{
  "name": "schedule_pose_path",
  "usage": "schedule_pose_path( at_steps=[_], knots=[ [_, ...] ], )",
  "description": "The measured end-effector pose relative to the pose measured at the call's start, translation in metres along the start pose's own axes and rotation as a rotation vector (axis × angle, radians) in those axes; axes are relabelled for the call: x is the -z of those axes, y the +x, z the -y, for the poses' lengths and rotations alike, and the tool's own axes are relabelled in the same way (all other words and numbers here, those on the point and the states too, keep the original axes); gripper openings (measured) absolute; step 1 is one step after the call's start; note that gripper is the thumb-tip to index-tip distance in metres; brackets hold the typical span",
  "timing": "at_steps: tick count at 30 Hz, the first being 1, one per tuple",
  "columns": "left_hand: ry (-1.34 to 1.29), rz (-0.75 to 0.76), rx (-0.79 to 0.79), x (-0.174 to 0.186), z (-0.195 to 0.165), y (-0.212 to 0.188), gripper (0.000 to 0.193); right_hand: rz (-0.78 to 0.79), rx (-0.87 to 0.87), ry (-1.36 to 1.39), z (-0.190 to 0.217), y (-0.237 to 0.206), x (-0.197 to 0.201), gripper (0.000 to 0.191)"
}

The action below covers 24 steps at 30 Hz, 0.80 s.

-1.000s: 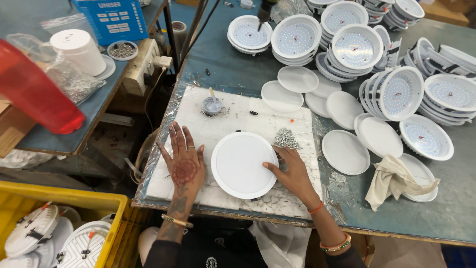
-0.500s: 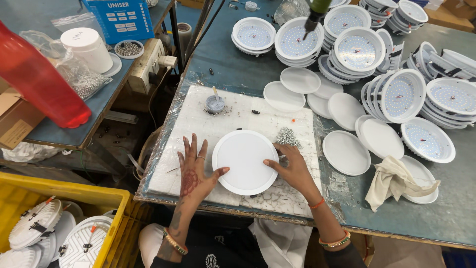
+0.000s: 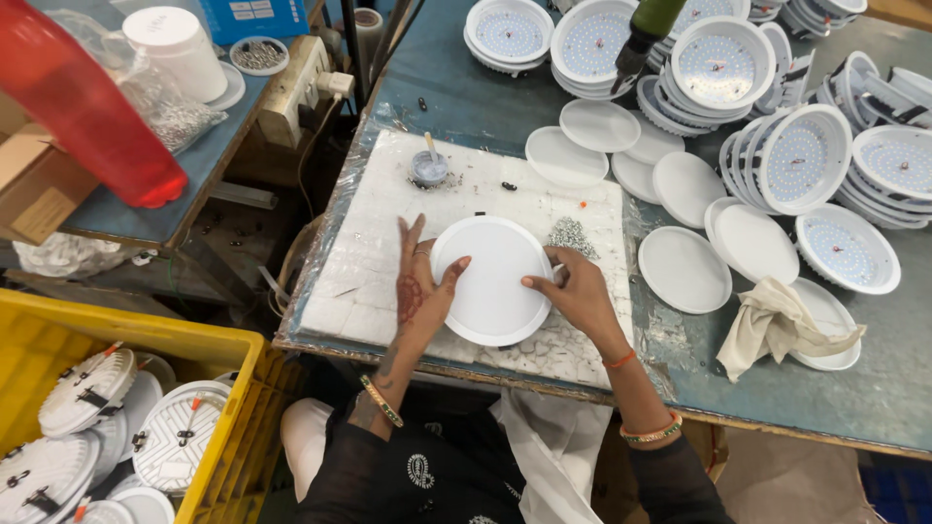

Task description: The person attaches small black clips and wiring to circular LED boards and then fits a plastic cover over the assembly before placing the finished units into a yellow crate.

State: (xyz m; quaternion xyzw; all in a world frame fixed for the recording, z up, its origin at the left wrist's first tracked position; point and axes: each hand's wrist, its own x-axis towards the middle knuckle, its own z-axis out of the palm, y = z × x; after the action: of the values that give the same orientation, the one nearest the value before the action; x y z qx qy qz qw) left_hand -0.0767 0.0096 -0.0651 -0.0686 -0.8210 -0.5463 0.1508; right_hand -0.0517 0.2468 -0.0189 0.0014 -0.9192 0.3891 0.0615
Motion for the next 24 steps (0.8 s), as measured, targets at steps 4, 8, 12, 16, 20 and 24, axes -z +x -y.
schedule_pose_path(
  at_steps=[4,8,12,16,20,24],
  knots=[
    [-0.26,0.016,0.004,0.007,-0.037,-0.001,0.06,-0.109,0.103,0.079,0.007,0.0,0.011,0.057],
    [-0.326,0.102,-0.002,0.024,-0.066,0.011,0.054,-0.121,0.126,0.269,0.016,-0.004,0.02,0.046],
    [-0.183,0.175,-0.204,0.039,-0.075,0.02,0.052,-0.204,0.272,0.084,0.027,-0.009,0.011,0.05],
    [0.019,0.249,-0.056,0.039,-0.078,0.022,0.06,-0.231,0.329,0.093,0.033,-0.013,0.005,0.047],
    [0.113,0.31,-0.057,0.033,-0.085,0.021,0.059,-0.226,0.293,0.086,0.032,-0.02,0.009,0.048],
    [0.228,0.338,-0.109,0.034,-0.092,0.016,0.06,-0.202,0.241,0.11,0.028,-0.03,0.005,0.046]
  ],
)
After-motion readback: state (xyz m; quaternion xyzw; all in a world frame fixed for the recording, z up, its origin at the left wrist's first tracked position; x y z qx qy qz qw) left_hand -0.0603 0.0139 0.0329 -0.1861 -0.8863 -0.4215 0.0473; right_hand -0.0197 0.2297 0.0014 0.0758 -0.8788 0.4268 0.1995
